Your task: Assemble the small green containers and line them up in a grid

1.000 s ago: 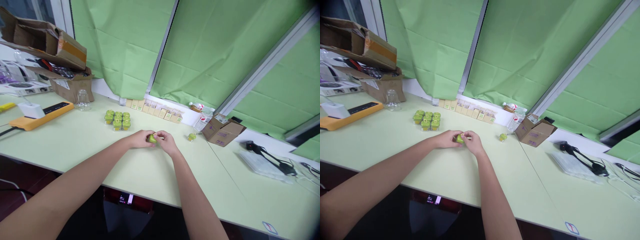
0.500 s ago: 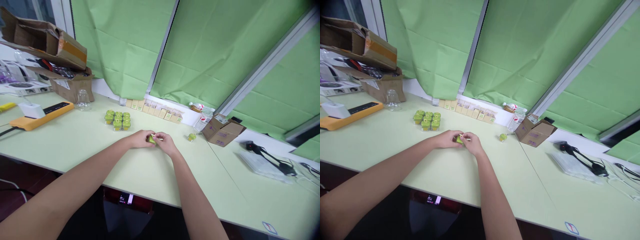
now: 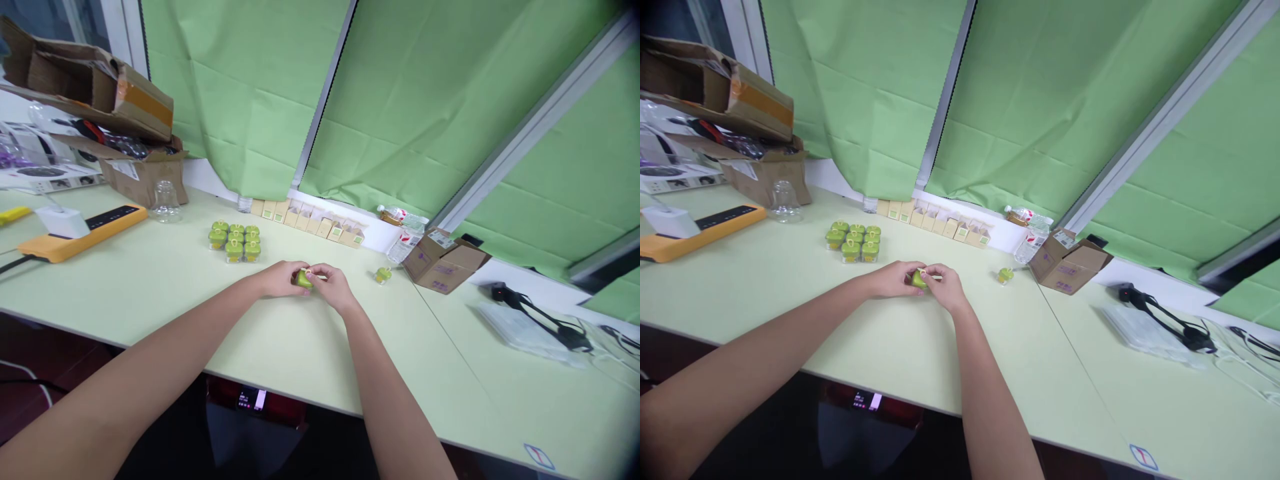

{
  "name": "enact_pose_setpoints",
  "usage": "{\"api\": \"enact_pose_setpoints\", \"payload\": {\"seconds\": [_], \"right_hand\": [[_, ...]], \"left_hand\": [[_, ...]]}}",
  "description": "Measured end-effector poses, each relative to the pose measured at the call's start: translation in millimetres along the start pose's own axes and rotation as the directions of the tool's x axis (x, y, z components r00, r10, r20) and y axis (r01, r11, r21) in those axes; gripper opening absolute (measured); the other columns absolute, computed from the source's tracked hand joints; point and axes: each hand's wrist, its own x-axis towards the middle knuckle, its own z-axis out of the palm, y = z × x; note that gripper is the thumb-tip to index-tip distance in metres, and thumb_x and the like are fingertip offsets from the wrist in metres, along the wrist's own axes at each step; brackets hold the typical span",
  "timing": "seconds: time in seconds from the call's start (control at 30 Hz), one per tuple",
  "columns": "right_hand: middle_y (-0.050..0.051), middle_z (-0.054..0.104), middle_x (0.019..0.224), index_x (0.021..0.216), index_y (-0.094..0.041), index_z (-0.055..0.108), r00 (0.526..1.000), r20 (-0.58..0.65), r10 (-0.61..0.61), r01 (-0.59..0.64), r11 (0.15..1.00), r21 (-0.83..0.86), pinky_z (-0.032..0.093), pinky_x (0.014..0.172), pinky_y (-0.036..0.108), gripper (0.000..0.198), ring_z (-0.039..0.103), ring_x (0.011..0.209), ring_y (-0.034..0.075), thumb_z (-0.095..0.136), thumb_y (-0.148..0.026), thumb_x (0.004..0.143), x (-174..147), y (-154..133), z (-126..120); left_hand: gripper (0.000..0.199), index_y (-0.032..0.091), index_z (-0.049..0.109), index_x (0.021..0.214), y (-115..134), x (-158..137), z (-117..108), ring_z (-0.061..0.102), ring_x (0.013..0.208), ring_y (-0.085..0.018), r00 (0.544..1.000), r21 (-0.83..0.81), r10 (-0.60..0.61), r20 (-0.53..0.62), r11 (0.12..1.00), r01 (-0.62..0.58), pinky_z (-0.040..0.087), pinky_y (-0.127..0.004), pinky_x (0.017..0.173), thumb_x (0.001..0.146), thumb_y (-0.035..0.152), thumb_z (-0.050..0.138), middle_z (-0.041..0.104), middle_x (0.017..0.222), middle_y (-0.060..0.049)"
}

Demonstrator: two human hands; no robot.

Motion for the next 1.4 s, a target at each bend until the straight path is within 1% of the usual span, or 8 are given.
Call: {"api": "enact_pose_setpoints", "payload": {"seconds": [0.3, 0.5, 0.6, 0.7, 0.87, 0.97, 1.13, 1.4], "right_hand": [[0.004, 0.07, 0.087, 0.081, -0.018, 0.068, 0.998, 0.058, 0.026, -0.031, 0.997, 0.076, 0.049, 0.086, 0.034, 0.027, 0.064, 0.086, 0.018, 0.073, -0.043, 0.071, 0, 0, -1], [0.004, 0.068, 0.086, 0.086, -0.019, 0.068, 0.989, -0.036, 0.146, -0.136, 0.971, 0.195, 0.053, 0.078, 0.033, 0.036, 0.062, 0.082, 0.017, 0.077, -0.048, 0.066, 1, -6, -13], [0.004, 0.067, 0.085, 0.084, -0.019, 0.068, 0.987, -0.04, 0.153, -0.144, 0.974, 0.174, 0.053, 0.075, 0.032, 0.034, 0.062, 0.08, 0.017, 0.076, -0.047, 0.067, 1, -5, -13], [0.004, 0.068, 0.086, 0.083, -0.02, 0.068, 0.987, -0.011, 0.159, -0.157, 0.981, 0.115, 0.052, 0.074, 0.032, 0.029, 0.061, 0.078, 0.016, 0.074, -0.045, 0.07, 1, -3, -11], [0.004, 0.069, 0.089, 0.084, -0.021, 0.069, 0.989, 0.025, 0.144, -0.144, 0.989, 0.029, 0.05, 0.073, 0.031, 0.025, 0.061, 0.079, 0.016, 0.07, -0.043, 0.073, 0, -3, -9], [0.004, 0.068, 0.089, 0.084, -0.021, 0.069, 0.991, 0.024, 0.133, -0.133, 0.991, 0.004, 0.05, 0.072, 0.031, 0.025, 0.06, 0.078, 0.016, 0.069, -0.044, 0.074, 0, -3, -9], [0.004, 0.069, 0.09, 0.085, -0.021, 0.069, 0.99, 0.023, 0.142, -0.141, 0.989, -0.037, 0.05, 0.071, 0.031, 0.025, 0.06, 0.076, 0.016, 0.067, -0.044, 0.075, 1, 1, -9], [0.004, 0.068, 0.089, 0.085, -0.021, 0.069, 0.986, -0.007, 0.165, -0.165, 0.986, -0.012, 0.051, 0.072, 0.031, 0.025, 0.06, 0.079, 0.017, 0.068, -0.043, 0.074, 2, 4, -12]], "left_hand": [[0.037, 0.017, 0.066, 0.1, 5, 0, 5, 0.05, 0.068, -0.014, 0.998, -0.057, -0.036, -0.044, 0.998, 0.034, 0.037, -0.025, 0.059, 0.074, 0.044, 0.066, 0.061, 0.081, -0.003], [0.027, 0.017, 0.07, 0.079, 25, 1, -9, 0.05, 0.06, -0.013, 0.991, 0.043, -0.077, 0.106, 0.996, 0.073, 0.035, -0.024, 0.056, 0.066, 0.041, 0.071, 0.061, 0.067, 0.0], [0.024, 0.02, 0.074, 0.077, 38, -15, -25, 0.055, 0.063, -0.014, 0.972, 0.055, -0.109, 0.209, 0.993, 0.1, 0.037, -0.023, 0.057, 0.062, 0.039, 0.074, 0.065, 0.069, 0.001], [0.027, 0.024, 0.077, 0.081, 45, -52, -47, 0.062, 0.07, -0.017, 0.954, 0.065, -0.22, 0.203, 0.975, 0.211, 0.043, -0.024, 0.062, 0.059, 0.04, 0.077, 0.071, 0.079, 0.0], [0.055, 0.032, 0.076, 0.106, 30, -126, -98, 0.068, 0.085, -0.023, 0.876, 0.142, -0.482, -0.02, 0.866, 0.48, 0.053, -0.029, 0.077, 0.055, 0.051, 0.079, 0.072, 0.113, -0.001], [0.059, 0.031, 0.075, 0.106, 9, -146, -130, 0.068, 0.09, -0.024, 0.852, 0.215, -0.489, -0.189, 0.826, 0.522, 0.054, -0.03, 0.082, 0.054, 0.059, 0.077, 0.071, 0.116, -0.003], [0.061, 0.024, 0.075, 0.1, -26, -138, -155, 0.067, 0.09, -0.024, 0.83, 0.316, -0.414, -0.374, 0.785, 0.533, 0.053, -0.027, 0.079, 0.059, 0.069, 0.07, 0.07, 0.117, -0.006], [0.058, 0.02, 0.075, 0.097, -60, -114, -152, 0.065, 0.074, -0.019, 0.838, 0.379, -0.257, -0.482, 0.801, 0.463, 0.053, -0.032, 0.079, 0.063, 0.067, 0.068, 0.068, 0.108, -0.009]]}}
